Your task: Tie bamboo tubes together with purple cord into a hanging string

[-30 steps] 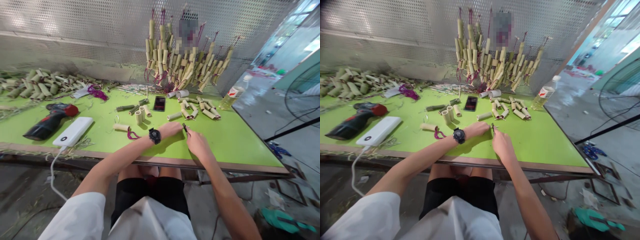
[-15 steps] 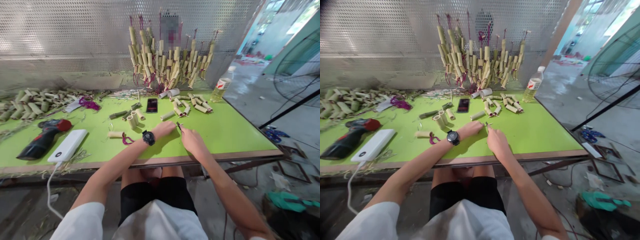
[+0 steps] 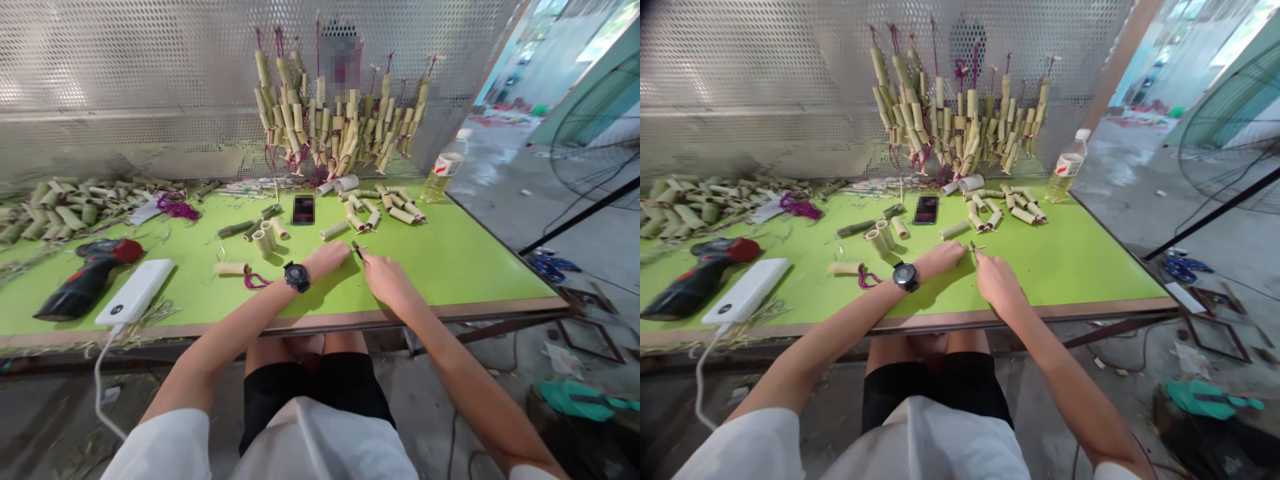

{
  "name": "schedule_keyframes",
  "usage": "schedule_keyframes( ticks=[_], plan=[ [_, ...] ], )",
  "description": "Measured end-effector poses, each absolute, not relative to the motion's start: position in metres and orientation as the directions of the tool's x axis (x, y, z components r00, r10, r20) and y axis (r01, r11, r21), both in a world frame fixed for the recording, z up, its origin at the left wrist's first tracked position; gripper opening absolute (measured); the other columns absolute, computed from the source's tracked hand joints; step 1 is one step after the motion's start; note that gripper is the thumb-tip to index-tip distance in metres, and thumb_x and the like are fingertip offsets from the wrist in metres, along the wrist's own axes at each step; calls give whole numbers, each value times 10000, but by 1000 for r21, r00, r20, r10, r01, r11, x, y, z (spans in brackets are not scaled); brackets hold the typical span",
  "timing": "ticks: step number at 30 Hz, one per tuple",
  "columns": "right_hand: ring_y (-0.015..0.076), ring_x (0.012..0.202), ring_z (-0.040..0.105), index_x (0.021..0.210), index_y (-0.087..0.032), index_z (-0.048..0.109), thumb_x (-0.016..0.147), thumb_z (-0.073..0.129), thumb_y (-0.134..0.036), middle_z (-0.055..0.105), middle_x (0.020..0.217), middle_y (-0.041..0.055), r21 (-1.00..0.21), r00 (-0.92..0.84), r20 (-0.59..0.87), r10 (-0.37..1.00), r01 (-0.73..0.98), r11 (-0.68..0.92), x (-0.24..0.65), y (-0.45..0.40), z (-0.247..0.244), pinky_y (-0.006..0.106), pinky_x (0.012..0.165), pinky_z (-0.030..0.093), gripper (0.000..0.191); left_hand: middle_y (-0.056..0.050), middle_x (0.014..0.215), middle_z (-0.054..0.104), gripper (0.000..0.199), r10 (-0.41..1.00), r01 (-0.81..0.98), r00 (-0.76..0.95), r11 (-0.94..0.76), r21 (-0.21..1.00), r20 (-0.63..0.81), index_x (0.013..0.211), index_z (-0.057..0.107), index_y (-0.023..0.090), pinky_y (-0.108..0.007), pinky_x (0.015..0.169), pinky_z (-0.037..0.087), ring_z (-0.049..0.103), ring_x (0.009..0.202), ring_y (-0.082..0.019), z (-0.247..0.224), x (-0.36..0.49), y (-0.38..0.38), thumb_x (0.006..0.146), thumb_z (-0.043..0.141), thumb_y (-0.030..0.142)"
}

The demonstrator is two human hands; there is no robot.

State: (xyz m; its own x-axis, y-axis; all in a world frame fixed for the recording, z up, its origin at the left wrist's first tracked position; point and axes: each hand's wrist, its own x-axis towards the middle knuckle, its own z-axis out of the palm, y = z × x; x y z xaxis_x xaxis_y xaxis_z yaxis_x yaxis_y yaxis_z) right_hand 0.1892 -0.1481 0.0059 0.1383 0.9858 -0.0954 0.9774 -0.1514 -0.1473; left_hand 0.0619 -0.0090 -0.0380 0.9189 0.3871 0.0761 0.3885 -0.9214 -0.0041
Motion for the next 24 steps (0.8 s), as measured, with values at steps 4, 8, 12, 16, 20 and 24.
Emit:
schedule_keyframes(
  ticks=[4,8,12,16,20,24],
  plan=[
    [251,920,757,1594,-144,487,1103,301,-151,802,1072,183,-143,159,-100,982,974,-173,190,-151,9,306,774,487,525,-140,877,743,236,410,412,911,-910,-41,54,998,728,58,-285,726,555,725,798,-210,-35,63,-13,929,522,-33],
    [258,946,761,1564,-156,529,1101,313,-161,802,1116,184,-139,147,-105,984,977,-161,191,-152,12,302,761,477,511,-138,893,743,237,407,410,911,-911,-49,65,1007,727,70,-290,718,565,737,827,-220,-37,65,-14,936,524,-28],
    [253,948,759,1589,-137,491,1087,311,-141,802,1106,187,-114,143,-99,985,982,-154,191,-154,12,304,792,488,533,-126,879,740,244,416,421,905,-906,-41,88,1019,728,78,-286,712,569,746,838,-219,-39,67,-13,938,524,-26],
    [265,960,757,1561,-148,527,1094,295,-151,797,1142,184,-108,160,-103,982,979,-171,189,-146,10,322,802,498,522,-121,894,741,266,383,385,919,-923,-9,95,1055,721,72,-273,720,563,742,854,-207,-39,66,-11,925,518,-40],
    [282,958,760,1590,-144,493,1101,299,-161,796,1134,192,-102,154,-97,983,981,-164,186,-149,10,328,780,493,526,-126,898,736,259,399,401,909,-916,0,118,1026,724,74,-276,705,543,726,837,-206,-42,64,-8,917,514,-32],
    [283,939,763,1583,-157,507,1099,315,-158,799,1115,188,-91,171,-94,981,980,-179,185,-151,10,329,778,491,521,-114,883,734,239,395,394,915,-919,23,83,987,730,89,-271,690,524,716,816,-198,-43,64,-6,907,531,-16]
  ],
)
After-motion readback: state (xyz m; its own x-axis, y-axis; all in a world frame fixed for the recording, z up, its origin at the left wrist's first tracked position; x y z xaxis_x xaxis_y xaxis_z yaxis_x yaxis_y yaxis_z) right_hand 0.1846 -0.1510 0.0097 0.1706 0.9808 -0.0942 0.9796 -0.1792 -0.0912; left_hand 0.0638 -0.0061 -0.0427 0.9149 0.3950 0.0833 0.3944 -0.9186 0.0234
